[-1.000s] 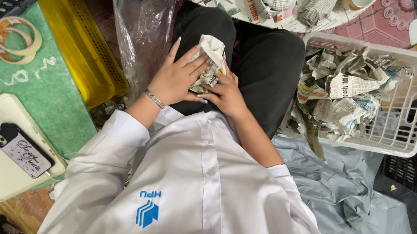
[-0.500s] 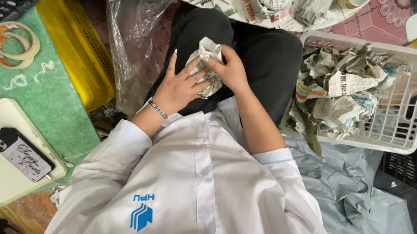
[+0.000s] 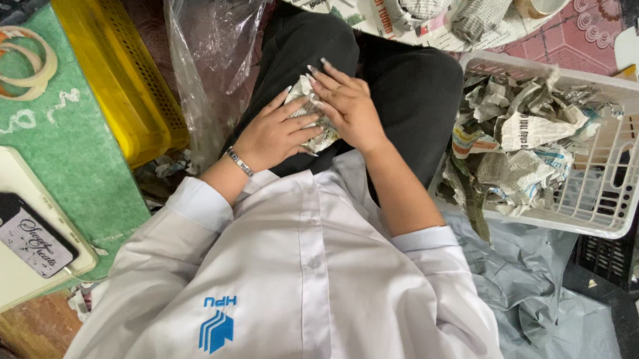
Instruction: The person sits on the floor and wraps small ceramic bowls and cups with newspaper. They pick up each item, fold newspaper around it, and place the wrapped items on a nearby table. The process is repeated for multiple items.
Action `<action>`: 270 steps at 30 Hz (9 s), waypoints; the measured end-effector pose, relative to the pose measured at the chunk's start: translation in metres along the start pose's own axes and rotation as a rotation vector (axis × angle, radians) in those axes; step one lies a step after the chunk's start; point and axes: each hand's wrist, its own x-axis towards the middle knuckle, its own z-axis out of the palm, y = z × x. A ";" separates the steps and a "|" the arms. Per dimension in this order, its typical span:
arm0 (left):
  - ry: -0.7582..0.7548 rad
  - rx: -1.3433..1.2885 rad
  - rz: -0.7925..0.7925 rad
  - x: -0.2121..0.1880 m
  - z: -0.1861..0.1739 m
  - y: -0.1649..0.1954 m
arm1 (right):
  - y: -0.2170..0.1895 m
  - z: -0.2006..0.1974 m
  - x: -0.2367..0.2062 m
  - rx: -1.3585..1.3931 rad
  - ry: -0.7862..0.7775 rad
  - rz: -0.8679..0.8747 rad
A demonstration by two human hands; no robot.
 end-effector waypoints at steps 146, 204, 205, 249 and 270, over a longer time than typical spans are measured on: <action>0.397 -1.577 -0.735 0.091 0.014 0.001 | 0.011 0.021 0.015 1.496 0.714 0.713; 0.243 -0.109 -0.388 0.075 0.015 -0.003 | 0.165 -0.131 -0.224 -0.311 0.315 1.034; 0.229 -0.109 -0.390 0.074 0.014 -0.002 | 0.161 -0.127 -0.242 -0.358 0.201 1.146; -1.462 1.378 -0.268 0.279 0.418 0.260 | 0.206 -0.160 -0.207 0.426 -0.002 0.646; -1.455 -0.314 0.300 0.273 0.287 0.189 | 0.254 -0.108 -0.226 -0.111 0.055 0.571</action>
